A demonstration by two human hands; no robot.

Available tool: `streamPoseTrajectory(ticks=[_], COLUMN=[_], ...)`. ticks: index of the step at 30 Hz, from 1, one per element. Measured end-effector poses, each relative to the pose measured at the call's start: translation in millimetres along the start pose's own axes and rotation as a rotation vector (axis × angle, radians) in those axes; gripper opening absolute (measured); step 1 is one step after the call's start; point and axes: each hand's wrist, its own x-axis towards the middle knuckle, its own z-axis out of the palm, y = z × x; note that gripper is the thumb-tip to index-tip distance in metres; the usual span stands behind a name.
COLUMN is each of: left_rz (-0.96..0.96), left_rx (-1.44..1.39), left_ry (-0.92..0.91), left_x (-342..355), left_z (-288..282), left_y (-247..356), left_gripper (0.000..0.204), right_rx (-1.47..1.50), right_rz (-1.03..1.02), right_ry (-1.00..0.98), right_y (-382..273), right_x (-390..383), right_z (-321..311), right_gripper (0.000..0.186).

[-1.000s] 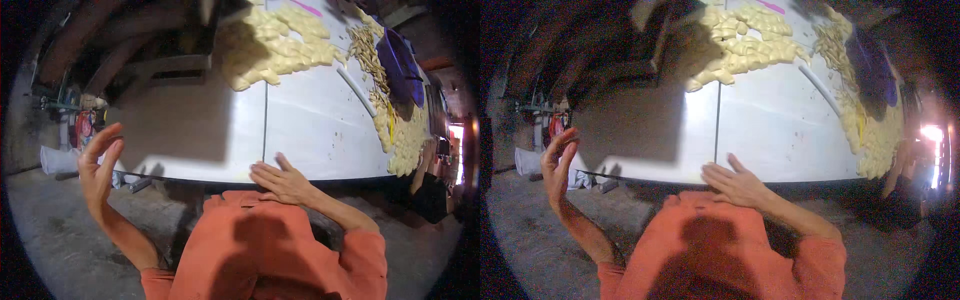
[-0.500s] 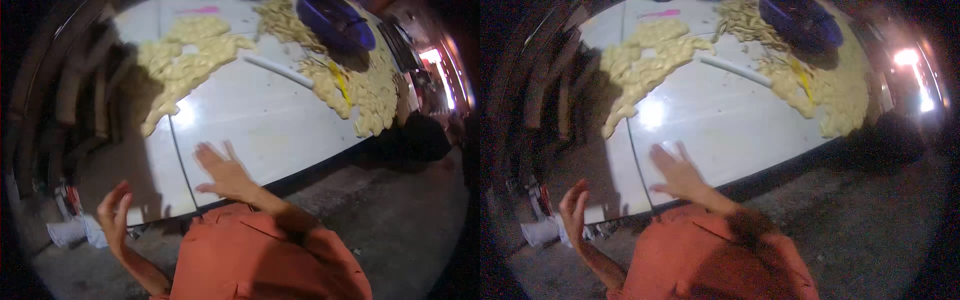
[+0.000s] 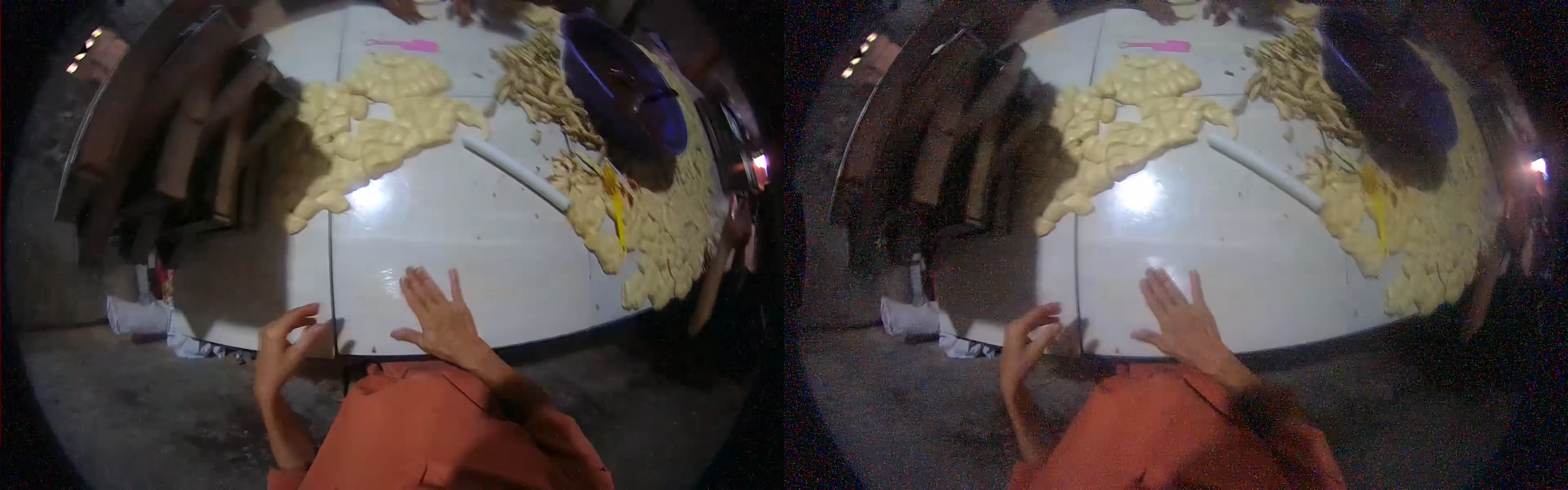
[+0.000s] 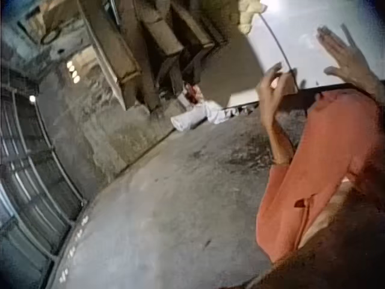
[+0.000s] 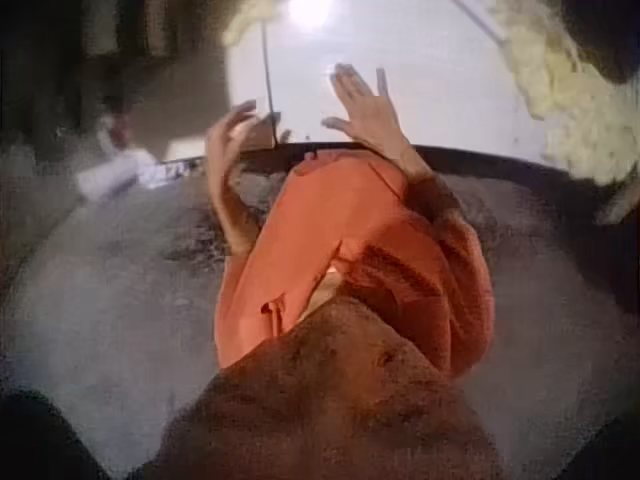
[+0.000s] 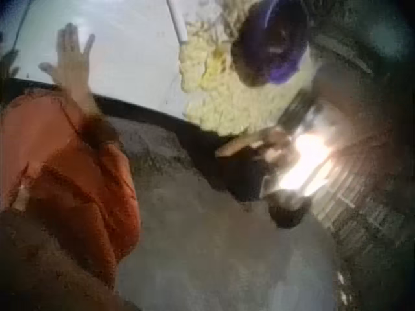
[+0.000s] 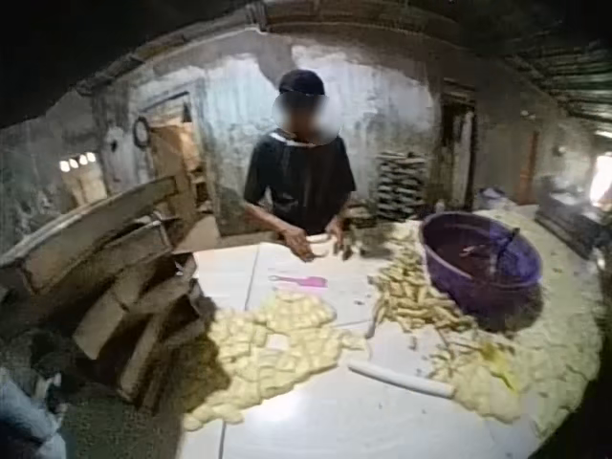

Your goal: The person uses a brush to apply a brown filling to dough pieces, rolls the dough into cylinders, and places them onto a metal tray.

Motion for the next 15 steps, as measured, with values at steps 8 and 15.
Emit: streamPoseTrajectory(ticks=[8,15], left_rz=[0.033,0.161], left_rx=[0.139,0.031], left_ry=[0.243,0.645], left_x=[61,155], left_z=[36,45], left_y=[18,-55], left_gripper=[0.043,0.050], right_rx=[0.095,0.871], right_rz=[0.033,0.117], right_ry=[0.284,0.100], right_y=[60,-20], right_x=[82,139], right_z=[-46,-34], right_gripper=[0.044,0.039])
